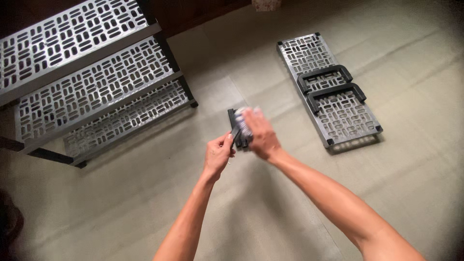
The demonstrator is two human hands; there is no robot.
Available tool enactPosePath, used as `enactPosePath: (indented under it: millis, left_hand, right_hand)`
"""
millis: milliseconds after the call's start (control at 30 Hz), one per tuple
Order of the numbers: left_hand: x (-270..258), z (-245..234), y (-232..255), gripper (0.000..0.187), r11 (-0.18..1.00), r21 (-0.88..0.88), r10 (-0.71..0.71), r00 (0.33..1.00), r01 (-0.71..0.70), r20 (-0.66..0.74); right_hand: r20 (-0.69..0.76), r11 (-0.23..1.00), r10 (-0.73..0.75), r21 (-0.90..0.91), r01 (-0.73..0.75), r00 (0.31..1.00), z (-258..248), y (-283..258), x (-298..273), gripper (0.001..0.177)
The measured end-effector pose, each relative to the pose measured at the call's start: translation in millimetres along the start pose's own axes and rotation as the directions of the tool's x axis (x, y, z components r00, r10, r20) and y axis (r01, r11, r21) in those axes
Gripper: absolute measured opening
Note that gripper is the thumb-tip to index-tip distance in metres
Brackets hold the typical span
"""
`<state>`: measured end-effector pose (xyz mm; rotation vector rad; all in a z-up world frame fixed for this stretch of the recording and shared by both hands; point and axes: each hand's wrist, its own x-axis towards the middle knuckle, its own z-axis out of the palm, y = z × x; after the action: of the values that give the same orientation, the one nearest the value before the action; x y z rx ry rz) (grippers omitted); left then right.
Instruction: The person assembles a three-tier plastic shoe rack by inserting perforated shelves onto vertical supports and securing them with black plastic clips. They then wipe the black support pieces and a separate shelf with a cloth.
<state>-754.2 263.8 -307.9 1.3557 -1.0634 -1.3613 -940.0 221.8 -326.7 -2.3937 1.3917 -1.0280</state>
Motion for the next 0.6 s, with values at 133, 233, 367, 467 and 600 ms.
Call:
enactPosePath:
  millis: [133,233,367,467,600]
  left_hand:
    - [3.1,-5.5,9.2,0.033,1.0,-0.013,0.013,0.999,-0.012,0.045]
    - [-2.7,-13.6,14.1,0.033,0.992,0.128,0.009,1.0,-0.007,-0.008]
    - [-12.0,-22.6,23.6,0.033,0.989,0.145,-0.016,1.0,0.019,-0.026]
    - [-18.7,-27.8,31.4,0.033,0.975,0.221,-0.029,0.999,0.037,-0.038]
    - [-21.2,-19.1,35.7,0.032,0.927,0.374,0.066,0.992,-0.021,-0.108]
  right_hand:
    - [0.053,0.985,-0.132,-0.107,0.137,0.99,5.2,-31.9,-6.3,0.066]
    - [0.071,0.963,-0.237,-0.112,0.244,0.969,-2.0,-34.6,-1.2,0.072]
    - [0.04,0.975,-0.218,-0.032,0.219,0.975,-8.2,-17.4,7.6,0.073]
    - [0.031,0.995,-0.092,-0.029,0.093,0.995,-10.3,2.9,13.5,0.076]
    - [0.014,0.993,0.044,-0.11,-0.042,0.999,-8.5,9.6,17.6,0.073]
